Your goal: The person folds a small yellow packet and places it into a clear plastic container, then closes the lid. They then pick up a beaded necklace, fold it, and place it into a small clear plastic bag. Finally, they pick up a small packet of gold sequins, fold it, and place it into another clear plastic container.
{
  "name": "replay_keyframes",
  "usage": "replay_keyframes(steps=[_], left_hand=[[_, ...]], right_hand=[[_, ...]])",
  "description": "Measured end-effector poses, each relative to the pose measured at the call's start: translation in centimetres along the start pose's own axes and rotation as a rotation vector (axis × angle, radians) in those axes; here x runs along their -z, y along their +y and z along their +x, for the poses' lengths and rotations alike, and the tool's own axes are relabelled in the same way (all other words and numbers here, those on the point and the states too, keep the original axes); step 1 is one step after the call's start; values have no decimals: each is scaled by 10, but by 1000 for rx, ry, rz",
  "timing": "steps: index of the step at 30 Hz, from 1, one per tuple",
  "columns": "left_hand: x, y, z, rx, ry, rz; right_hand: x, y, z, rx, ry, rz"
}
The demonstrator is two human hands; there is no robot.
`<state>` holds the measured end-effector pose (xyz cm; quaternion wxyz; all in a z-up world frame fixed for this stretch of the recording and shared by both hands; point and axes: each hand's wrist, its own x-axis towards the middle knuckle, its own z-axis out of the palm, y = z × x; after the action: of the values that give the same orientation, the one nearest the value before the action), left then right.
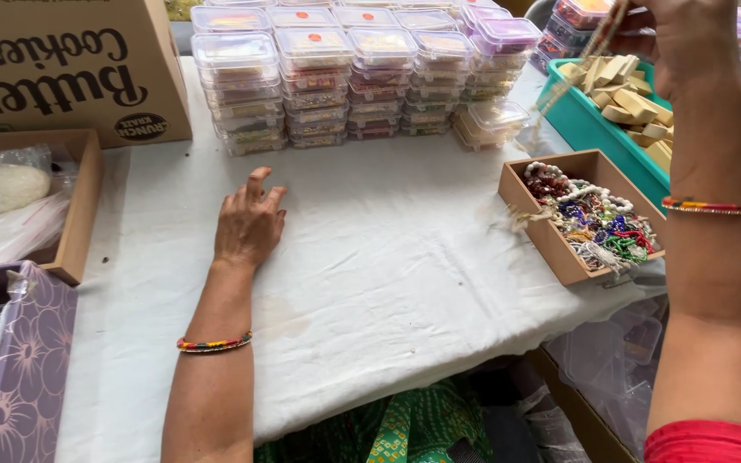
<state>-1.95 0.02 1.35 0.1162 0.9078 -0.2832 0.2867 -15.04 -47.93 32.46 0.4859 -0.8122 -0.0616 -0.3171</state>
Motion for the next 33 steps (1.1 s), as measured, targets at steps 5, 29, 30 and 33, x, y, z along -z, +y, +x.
replay_keyframes(steps=[5,29,30,33], left_hand=[[-11,9,7,114,-70,-217],[-16,13,17,721,-17,-1561],[-10,13,16,785,17,-1602],[-6,12,17,830,58,-1584]], right_hand=[[-57,-13,11,107,-176,-44],[-10,155,-115,-369,-532,-697],[9,129,-105,-346,-384,-513],[70,95,-85,-280,-245,-550]])
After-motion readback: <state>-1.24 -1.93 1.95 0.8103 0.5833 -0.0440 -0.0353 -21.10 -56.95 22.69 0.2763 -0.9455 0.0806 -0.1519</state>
